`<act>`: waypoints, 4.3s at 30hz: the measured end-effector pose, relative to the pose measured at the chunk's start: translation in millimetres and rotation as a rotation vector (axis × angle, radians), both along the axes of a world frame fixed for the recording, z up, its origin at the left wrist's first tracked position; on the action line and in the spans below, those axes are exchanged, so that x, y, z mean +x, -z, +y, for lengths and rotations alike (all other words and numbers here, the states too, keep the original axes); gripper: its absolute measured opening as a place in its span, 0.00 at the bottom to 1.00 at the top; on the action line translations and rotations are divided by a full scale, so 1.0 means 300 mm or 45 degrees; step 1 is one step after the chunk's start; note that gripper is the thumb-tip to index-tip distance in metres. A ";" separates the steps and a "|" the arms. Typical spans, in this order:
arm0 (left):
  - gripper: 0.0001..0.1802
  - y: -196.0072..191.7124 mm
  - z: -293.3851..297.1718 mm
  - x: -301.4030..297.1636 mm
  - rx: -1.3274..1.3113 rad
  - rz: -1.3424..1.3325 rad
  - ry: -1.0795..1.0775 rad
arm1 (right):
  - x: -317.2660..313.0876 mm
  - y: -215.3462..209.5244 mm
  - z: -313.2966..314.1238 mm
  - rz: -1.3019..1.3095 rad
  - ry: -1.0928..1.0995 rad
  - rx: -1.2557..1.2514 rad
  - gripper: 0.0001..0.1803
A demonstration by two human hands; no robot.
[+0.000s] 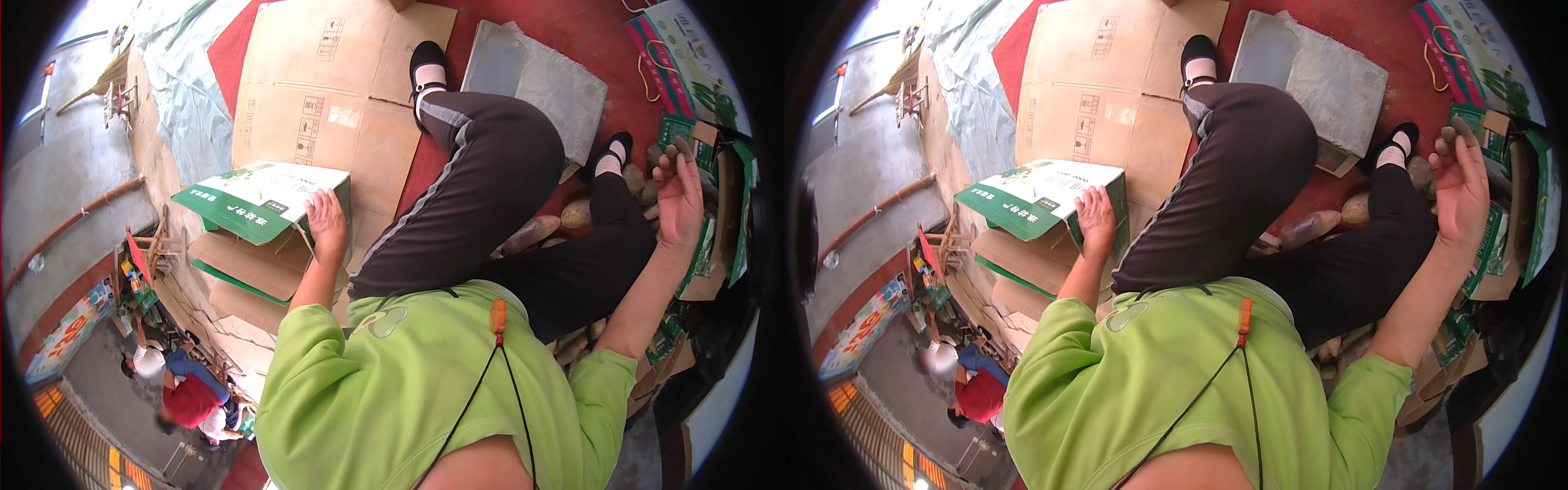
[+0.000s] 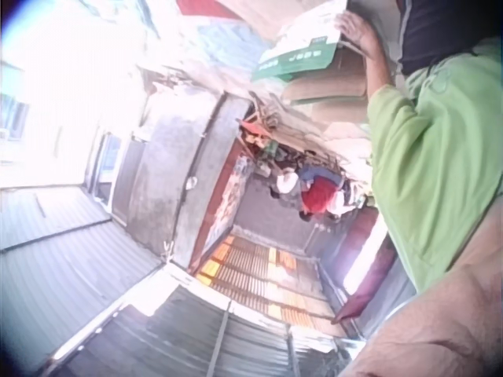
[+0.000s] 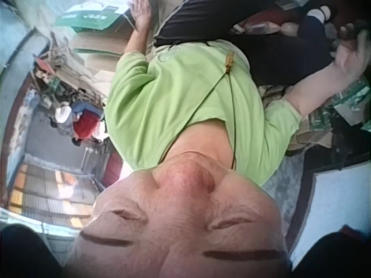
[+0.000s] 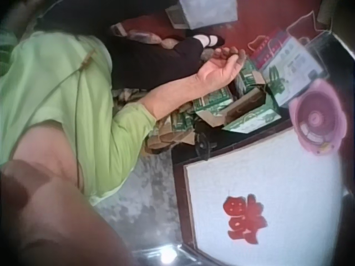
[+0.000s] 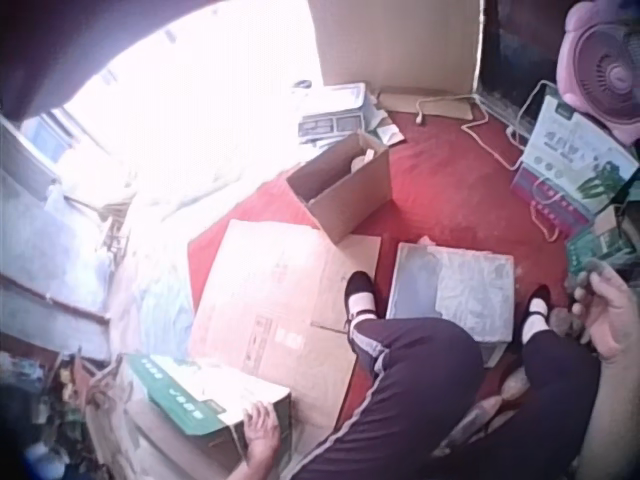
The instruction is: Sort and pack long green vegetables into cardboard boxes, using a digital scale to weigh them.
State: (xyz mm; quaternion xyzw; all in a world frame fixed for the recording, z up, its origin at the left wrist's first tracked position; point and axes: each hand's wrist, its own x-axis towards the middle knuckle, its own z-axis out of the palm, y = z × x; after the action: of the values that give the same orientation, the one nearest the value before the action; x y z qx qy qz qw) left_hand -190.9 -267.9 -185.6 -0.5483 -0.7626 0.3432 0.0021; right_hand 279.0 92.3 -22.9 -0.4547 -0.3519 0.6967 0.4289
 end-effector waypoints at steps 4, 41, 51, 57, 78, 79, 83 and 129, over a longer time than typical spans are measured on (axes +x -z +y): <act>0.25 0.103 -0.040 -0.008 0.308 -0.158 0.170 | 0.007 -0.044 -0.018 0.026 0.029 0.056 0.18; 0.18 -0.674 0.818 0.382 0.875 -1.843 0.016 | -0.027 -0.034 -0.062 0.030 0.193 0.140 0.07; 0.18 -0.715 1.025 0.581 0.452 -1.197 0.816 | 0.119 -0.117 -0.032 0.156 0.342 0.262 0.10; 0.18 -0.720 1.036 0.553 0.322 -1.208 0.627 | 0.465 -0.070 0.126 -0.100 0.706 0.189 0.11; 0.15 -0.770 1.070 0.578 0.330 -1.111 0.485 | 1.113 0.085 0.478 0.252 1.463 0.204 0.40; 0.15 -0.762 1.077 0.583 0.338 -1.119 0.480 | 1.133 0.090 0.475 0.246 1.456 0.212 0.40; 0.15 -0.745 1.081 0.550 0.349 -1.123 0.551 | 1.171 0.088 0.470 0.191 1.493 0.321 0.36; 0.14 -0.748 0.952 0.365 0.615 -1.306 0.571 | 0.252 -0.574 0.185 -0.958 0.436 0.790 0.13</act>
State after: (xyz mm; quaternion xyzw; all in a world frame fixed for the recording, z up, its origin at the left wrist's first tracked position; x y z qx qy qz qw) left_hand -81.4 17.8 38.8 -0.7750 -0.5886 -0.1561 -0.1689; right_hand 354.7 147.7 149.2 -0.5762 -0.5924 0.2678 0.4953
